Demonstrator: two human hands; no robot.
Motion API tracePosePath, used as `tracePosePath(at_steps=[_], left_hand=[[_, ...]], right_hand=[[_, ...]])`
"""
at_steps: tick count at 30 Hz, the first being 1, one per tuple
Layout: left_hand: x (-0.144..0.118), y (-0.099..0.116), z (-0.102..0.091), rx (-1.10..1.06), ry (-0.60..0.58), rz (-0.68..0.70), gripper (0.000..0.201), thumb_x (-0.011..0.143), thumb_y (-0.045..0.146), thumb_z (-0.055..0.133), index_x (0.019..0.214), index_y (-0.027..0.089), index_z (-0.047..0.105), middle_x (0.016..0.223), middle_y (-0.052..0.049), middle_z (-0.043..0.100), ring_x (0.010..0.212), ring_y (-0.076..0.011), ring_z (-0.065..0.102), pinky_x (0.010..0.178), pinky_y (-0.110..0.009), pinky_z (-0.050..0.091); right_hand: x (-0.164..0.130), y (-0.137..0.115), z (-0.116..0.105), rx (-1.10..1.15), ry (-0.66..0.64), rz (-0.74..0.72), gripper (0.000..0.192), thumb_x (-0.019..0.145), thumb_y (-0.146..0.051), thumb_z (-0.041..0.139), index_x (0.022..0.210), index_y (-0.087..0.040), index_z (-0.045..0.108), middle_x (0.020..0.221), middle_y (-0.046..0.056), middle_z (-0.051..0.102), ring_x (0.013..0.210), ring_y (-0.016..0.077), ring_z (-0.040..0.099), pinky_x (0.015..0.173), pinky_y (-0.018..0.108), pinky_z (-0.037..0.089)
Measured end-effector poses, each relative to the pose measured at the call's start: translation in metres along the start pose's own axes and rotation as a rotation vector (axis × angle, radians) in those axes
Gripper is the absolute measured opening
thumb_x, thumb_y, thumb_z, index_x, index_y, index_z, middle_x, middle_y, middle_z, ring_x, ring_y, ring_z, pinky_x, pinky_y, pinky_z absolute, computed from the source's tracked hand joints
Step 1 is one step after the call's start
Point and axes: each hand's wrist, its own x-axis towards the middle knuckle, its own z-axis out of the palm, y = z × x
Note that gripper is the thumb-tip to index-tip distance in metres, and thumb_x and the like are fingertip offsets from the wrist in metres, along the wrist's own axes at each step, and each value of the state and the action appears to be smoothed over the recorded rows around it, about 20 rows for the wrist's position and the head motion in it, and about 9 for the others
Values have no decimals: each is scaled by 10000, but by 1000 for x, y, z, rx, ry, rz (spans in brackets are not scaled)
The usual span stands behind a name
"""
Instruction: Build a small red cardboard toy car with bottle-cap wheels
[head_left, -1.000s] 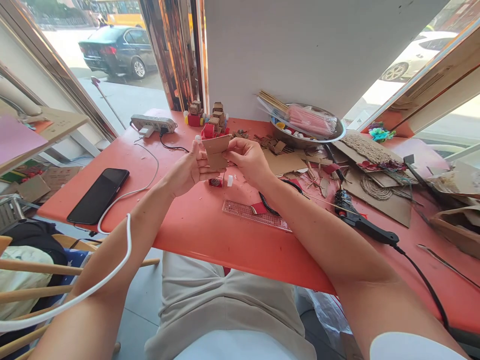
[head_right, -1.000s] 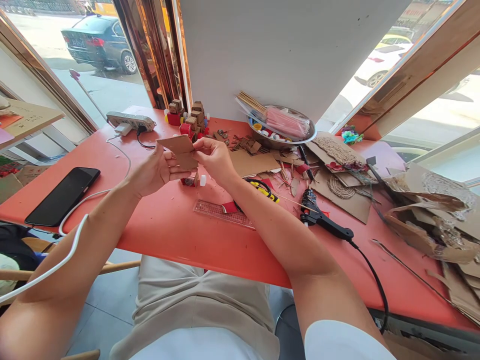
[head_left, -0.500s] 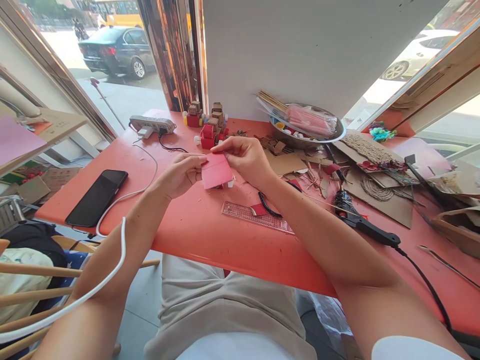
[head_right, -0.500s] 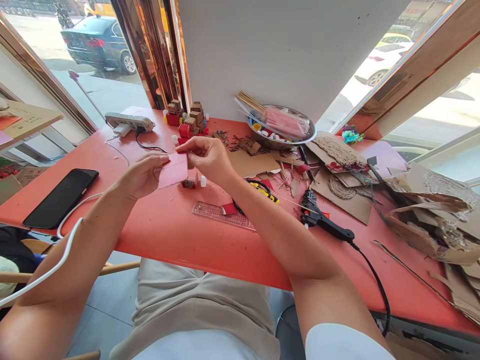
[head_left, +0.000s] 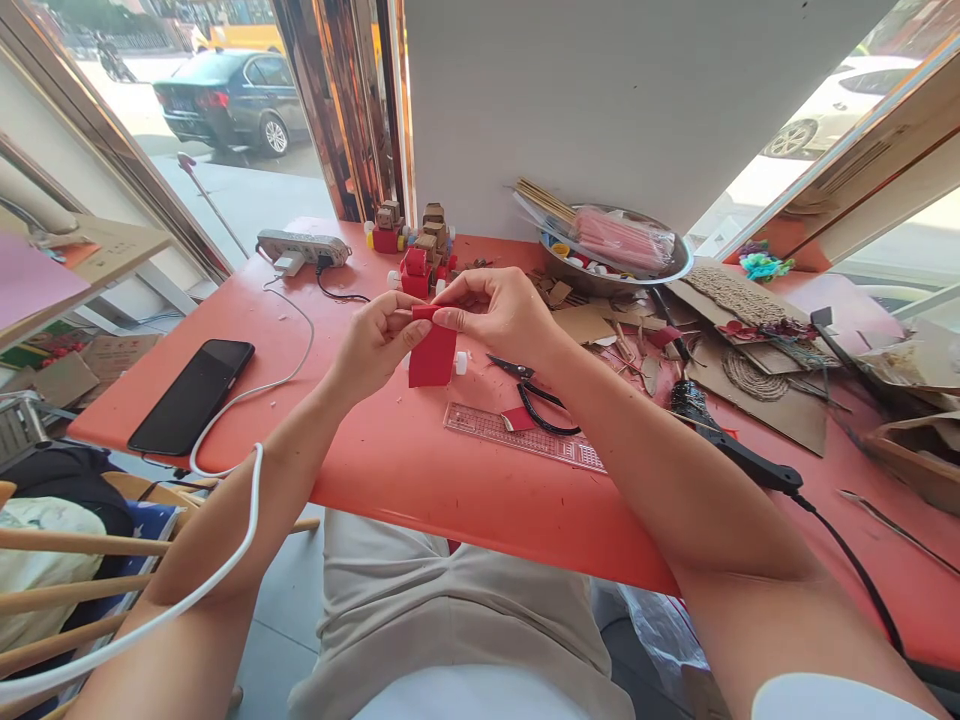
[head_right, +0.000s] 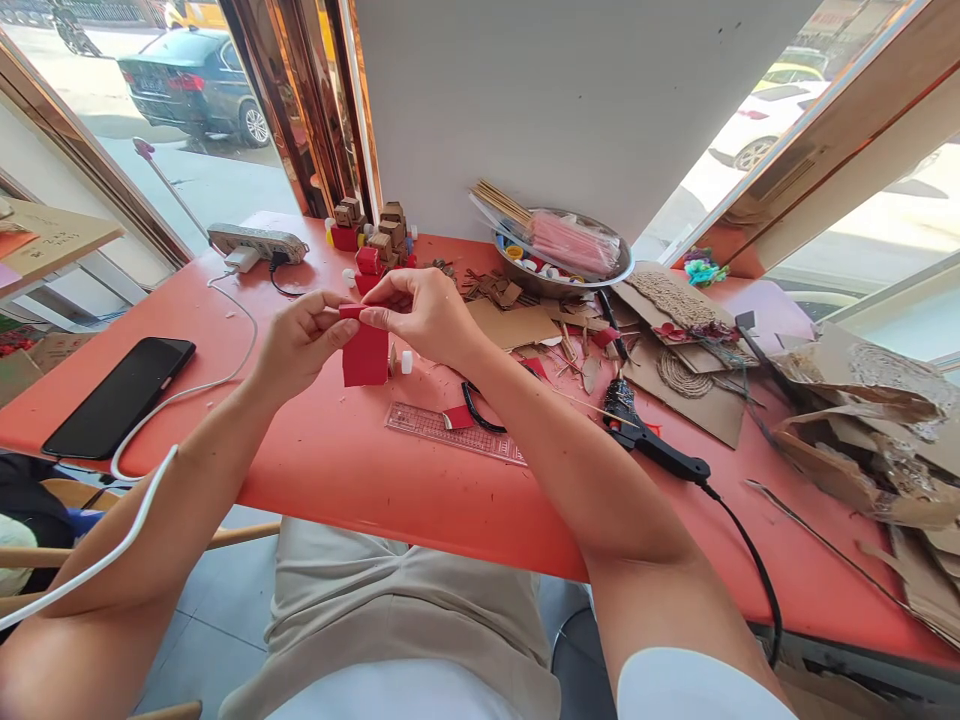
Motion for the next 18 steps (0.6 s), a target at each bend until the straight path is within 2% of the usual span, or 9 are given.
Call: tracePosePath(at_steps=[9, 18], left_hand=[[-3, 1, 3, 38, 2, 22, 559, 631, 687, 957, 791, 226, 685, 633, 6, 723, 613, -178, 698, 562, -264, 545], [-7, 1, 8, 52, 82, 44, 412, 654, 548, 930, 722, 228, 680, 613, 17, 665, 577, -154, 622, 529, -261, 479]], right_hand=[[0, -5, -2, -1, -25, 24, 258, 659, -393, 948, 705, -197, 786, 729, 27, 774, 692, 162, 674, 670, 299, 565], [-2, -8, -1, -22, -29, 6, 271, 662, -439, 922, 667, -213, 773, 679, 21, 742, 639, 153, 621, 607, 297, 518]])
